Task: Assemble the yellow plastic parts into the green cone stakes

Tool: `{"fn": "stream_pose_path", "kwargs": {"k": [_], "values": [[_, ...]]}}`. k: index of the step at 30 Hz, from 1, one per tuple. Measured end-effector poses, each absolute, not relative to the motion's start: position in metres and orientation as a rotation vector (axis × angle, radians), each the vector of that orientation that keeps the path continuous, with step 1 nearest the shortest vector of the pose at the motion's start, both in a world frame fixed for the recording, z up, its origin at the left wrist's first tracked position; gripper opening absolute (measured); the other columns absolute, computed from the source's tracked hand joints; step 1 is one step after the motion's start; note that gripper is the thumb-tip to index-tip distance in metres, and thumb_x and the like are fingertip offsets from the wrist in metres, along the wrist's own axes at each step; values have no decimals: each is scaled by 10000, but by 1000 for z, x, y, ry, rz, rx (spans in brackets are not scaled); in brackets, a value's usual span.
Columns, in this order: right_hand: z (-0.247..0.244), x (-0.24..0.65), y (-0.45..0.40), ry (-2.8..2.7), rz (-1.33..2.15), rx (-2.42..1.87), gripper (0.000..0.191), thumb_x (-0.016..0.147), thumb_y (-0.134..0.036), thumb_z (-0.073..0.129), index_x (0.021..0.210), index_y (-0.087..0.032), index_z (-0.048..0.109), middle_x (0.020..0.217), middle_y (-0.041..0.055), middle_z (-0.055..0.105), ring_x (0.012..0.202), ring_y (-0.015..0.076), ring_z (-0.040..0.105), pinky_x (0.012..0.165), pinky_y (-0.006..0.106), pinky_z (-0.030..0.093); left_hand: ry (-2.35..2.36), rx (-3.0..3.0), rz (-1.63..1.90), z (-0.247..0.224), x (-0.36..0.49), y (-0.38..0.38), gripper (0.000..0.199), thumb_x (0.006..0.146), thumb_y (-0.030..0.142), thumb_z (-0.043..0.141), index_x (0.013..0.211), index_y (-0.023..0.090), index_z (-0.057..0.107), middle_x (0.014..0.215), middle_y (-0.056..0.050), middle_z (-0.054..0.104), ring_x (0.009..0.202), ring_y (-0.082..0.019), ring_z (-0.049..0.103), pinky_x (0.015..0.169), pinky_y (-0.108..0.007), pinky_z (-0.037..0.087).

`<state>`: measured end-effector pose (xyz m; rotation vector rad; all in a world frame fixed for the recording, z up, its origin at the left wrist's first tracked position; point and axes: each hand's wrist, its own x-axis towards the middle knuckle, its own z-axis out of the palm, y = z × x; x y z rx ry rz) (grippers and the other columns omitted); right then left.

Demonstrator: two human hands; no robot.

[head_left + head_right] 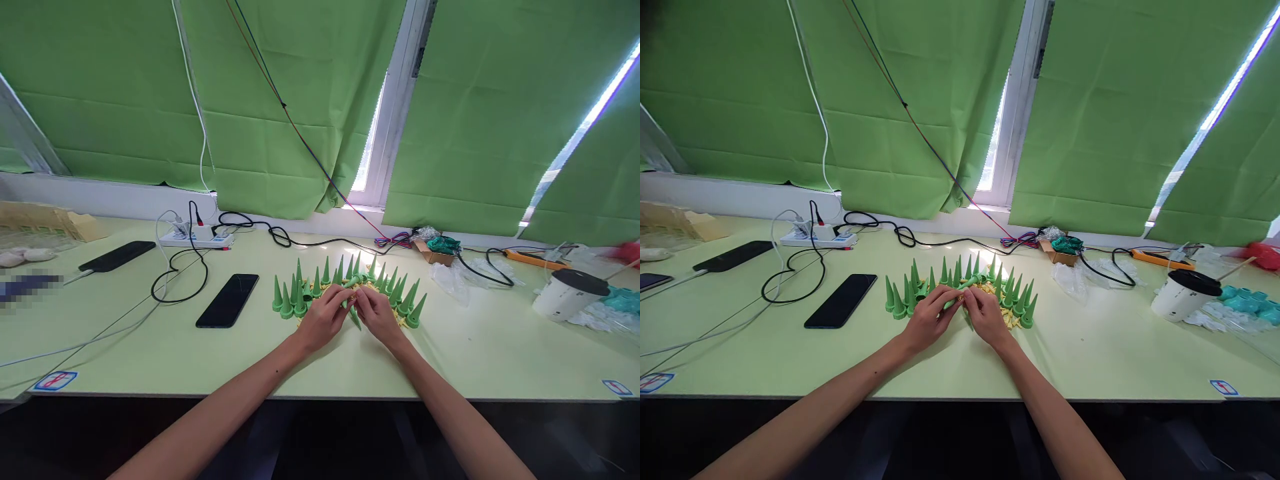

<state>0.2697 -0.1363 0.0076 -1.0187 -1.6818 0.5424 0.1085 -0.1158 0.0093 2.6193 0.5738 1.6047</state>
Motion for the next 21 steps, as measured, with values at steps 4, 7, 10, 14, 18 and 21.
{"fn": "stream_pose_path", "kwargs": {"k": [4,7,10,14,18,21], "values": [[8,270,-136,-1680,532,-1033,427,979,-475,370,646,-209,393,563,-28,397,508,115,363,489,258,307,574,2623,1607,8,109,-115,270,921,103,486,1164,206,544,966,-54,591,845,-132,589,713,-255,529],[7,270,-136,-1682,512,-1043,437,979,-478,365,637,-207,387,568,-26,398,513,114,366,493,257,309,580,2626,1610,8,109,-114,252,924,109,481,1147,207,547,953,-53,588,825,-132,585,706,-256,528],[8,270,-137,-1689,495,-1056,441,977,-481,365,629,-210,371,558,-28,382,509,116,357,490,259,306,580,2625,1604,8,109,-114,224,925,117,480,1119,206,551,948,-54,589,825,-135,583,709,-260,529],[8,270,-137,-1695,496,-1064,432,977,-467,367,626,-215,352,540,-33,355,499,118,333,480,260,294,579,2626,1563,8,108,-115,201,926,115,473,1091,202,550,948,-55,589,831,-138,580,714,-264,523],[8,270,-137,-1697,498,-1065,424,977,-454,372,626,-217,355,540,-32,358,502,119,334,480,260,297,585,2627,1562,8,107,-114,188,932,126,458,1074,205,552,935,-54,587,817,-140,581,685,-259,517],[9,270,-137,-1699,492,-1063,422,977,-454,372,629,-215,365,542,-29,375,507,120,347,487,260,304,578,2628,1563,7,107,-114,196,932,120,451,1079,205,551,926,-53,581,813,-138,577,673,-254,513]]}}
